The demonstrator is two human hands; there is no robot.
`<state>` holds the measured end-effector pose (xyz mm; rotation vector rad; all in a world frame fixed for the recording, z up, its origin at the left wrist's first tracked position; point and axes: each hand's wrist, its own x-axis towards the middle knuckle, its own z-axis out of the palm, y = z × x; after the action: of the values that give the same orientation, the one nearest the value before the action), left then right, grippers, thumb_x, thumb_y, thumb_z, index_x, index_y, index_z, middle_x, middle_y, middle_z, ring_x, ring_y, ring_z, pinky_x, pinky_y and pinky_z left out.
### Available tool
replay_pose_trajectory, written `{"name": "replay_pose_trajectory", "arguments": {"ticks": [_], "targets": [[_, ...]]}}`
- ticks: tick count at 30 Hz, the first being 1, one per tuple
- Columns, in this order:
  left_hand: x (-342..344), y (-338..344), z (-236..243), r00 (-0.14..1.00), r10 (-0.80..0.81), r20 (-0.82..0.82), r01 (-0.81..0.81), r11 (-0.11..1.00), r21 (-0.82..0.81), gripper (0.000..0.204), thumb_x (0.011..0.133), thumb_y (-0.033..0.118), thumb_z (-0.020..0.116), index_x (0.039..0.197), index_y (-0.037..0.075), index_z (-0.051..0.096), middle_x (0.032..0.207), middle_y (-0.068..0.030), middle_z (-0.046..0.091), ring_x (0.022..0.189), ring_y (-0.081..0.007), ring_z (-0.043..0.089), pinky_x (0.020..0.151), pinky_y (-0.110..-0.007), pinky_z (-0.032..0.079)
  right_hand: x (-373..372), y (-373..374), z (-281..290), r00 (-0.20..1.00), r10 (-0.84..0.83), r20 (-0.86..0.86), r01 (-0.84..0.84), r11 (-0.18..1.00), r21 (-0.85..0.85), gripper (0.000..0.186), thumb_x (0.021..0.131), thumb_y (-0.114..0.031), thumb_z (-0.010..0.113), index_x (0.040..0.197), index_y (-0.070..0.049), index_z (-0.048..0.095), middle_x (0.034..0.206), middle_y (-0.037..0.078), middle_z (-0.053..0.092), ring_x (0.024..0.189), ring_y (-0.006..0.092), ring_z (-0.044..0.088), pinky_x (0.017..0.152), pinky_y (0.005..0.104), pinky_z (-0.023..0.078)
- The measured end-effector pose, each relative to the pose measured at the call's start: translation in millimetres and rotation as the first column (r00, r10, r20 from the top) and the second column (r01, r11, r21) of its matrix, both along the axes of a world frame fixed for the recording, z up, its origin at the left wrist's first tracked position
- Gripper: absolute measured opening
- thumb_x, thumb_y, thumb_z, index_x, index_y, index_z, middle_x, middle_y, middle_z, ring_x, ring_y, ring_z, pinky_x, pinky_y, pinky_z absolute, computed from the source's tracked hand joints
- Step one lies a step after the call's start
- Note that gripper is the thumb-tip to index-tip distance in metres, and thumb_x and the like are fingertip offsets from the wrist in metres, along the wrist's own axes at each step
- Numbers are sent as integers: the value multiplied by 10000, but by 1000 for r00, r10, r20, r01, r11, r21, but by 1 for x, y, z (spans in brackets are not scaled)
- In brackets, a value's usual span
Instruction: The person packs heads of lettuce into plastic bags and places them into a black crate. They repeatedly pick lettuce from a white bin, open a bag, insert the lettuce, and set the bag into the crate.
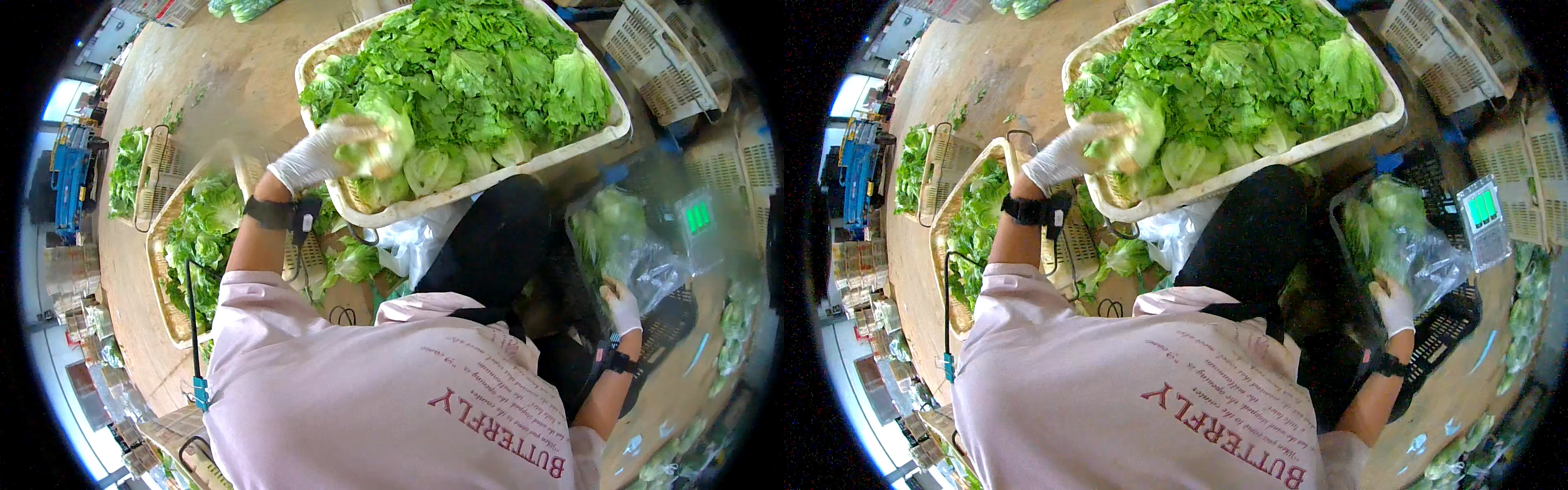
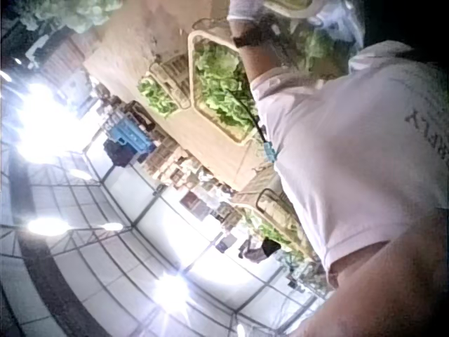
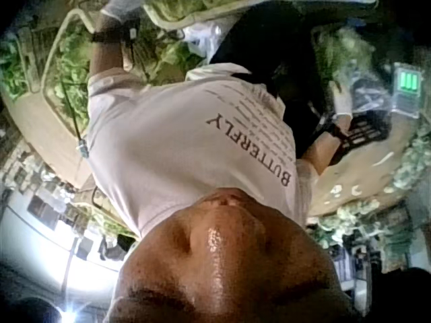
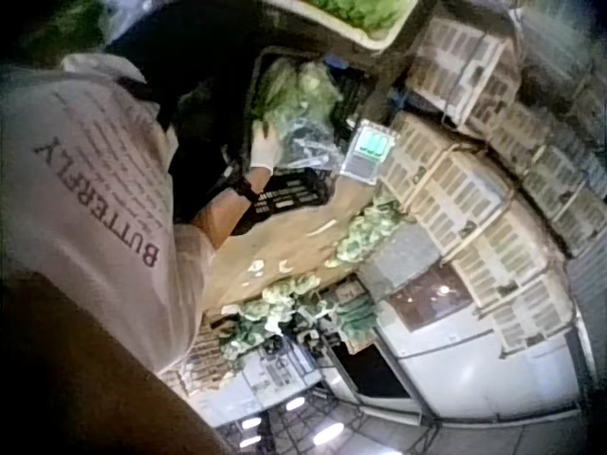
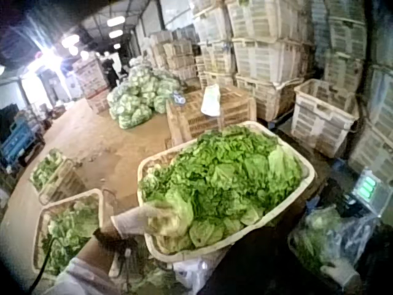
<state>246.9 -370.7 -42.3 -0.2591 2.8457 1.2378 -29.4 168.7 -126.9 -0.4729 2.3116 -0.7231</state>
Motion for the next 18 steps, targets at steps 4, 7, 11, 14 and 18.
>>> {"name": "replay_pose_trajectory", "arguments": {"ticks": [4,7,11,14,18], "targets": [[2,41,-16,992,-70,103,88,978,-186,777,585,10,652,1320,168,454,1304,-141,464,1200,-321,432,1034,-366,330,1,-2,-1,998,43,-34,-44,999,-20,382,856,-189,595,1198,-24,552,1118,120,618,1001,193,589,887,290,434],[6,57,-19,993,105,-56,-118,929,-350,751,592,107,695,1302,208,469,1337,-130,431,1217,-332,405,1041,-406,307,1,6,-5,1000,19,-21,-20,998,-51,385,854,-211,599,1194,-35,556,1114,122,620,996,194,592,882,290,438],[5,62,-43,996,2,92,64,701,-710,704,618,271,726,1277,314,480,1430,-110,293,1313,-335,259,1053,-531,222,-1,15,-10,997,39,-71,-39,999,7,390,851,-238,602,1190,-50,562,1125,123,620,1006,199,597,887,290,437],[-16,72,-46,991,26,134,85,650,-755,693,675,268,682,1315,337,427,1456,-101,255,1336,-344,221,1032,-605,198,-3,15,-11,989,83,-126,-71,993,91,393,848,-250,603,1193,-65,564,1132,115,619,1018,203,598,892,288,435],[-31,66,-55,982,-18,187,155,633,-758,564,781,282,594,1315,348,426,1394,-36,388,1303,-309,323,1026,-642,163,6,-4,7,995,58,-77,-56,998,26,400,846,-255,605,1201,-76,559,1134,97,622,1017,204,599,898,287,432]]}}
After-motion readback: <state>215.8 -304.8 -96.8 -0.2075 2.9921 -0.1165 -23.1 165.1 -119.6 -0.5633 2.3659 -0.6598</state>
